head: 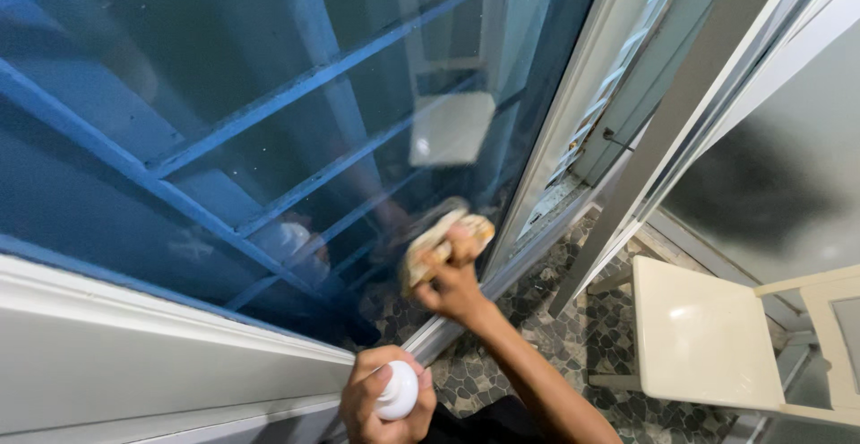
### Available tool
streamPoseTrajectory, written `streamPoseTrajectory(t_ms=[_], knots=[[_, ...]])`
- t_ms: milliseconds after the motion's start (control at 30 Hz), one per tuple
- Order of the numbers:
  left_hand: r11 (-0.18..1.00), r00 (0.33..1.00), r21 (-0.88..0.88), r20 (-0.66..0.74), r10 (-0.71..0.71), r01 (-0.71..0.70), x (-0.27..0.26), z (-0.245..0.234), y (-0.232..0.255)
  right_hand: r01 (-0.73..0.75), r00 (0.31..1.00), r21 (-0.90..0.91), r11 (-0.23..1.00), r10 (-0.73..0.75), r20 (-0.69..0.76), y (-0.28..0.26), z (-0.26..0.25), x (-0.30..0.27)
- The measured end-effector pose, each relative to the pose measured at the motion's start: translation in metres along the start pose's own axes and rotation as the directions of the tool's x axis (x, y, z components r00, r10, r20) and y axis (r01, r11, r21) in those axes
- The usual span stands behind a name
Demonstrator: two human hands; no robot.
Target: The person cleans a glass window pane using a spray bottle and a cloth. They repeatedly spray the glass surface and wipe it with the cloth in a continuous motion.
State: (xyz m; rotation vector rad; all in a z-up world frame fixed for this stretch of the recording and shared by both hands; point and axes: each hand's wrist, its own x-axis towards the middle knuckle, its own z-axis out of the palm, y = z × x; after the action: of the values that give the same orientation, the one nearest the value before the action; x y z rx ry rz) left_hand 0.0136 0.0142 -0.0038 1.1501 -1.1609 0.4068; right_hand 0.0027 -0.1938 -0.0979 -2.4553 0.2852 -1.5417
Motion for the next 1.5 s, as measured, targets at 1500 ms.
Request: streamPoseTrajectory(t_ms=[1500], knots=[[0.948, 0.992, 0.303, 0.045, -0.115, 0.096, 0.029, -0.007, -0.002, -0.169, 0.959, 0.129, 0.977, 0.193, -0.206, 0.014, -0.028, 0.065]])
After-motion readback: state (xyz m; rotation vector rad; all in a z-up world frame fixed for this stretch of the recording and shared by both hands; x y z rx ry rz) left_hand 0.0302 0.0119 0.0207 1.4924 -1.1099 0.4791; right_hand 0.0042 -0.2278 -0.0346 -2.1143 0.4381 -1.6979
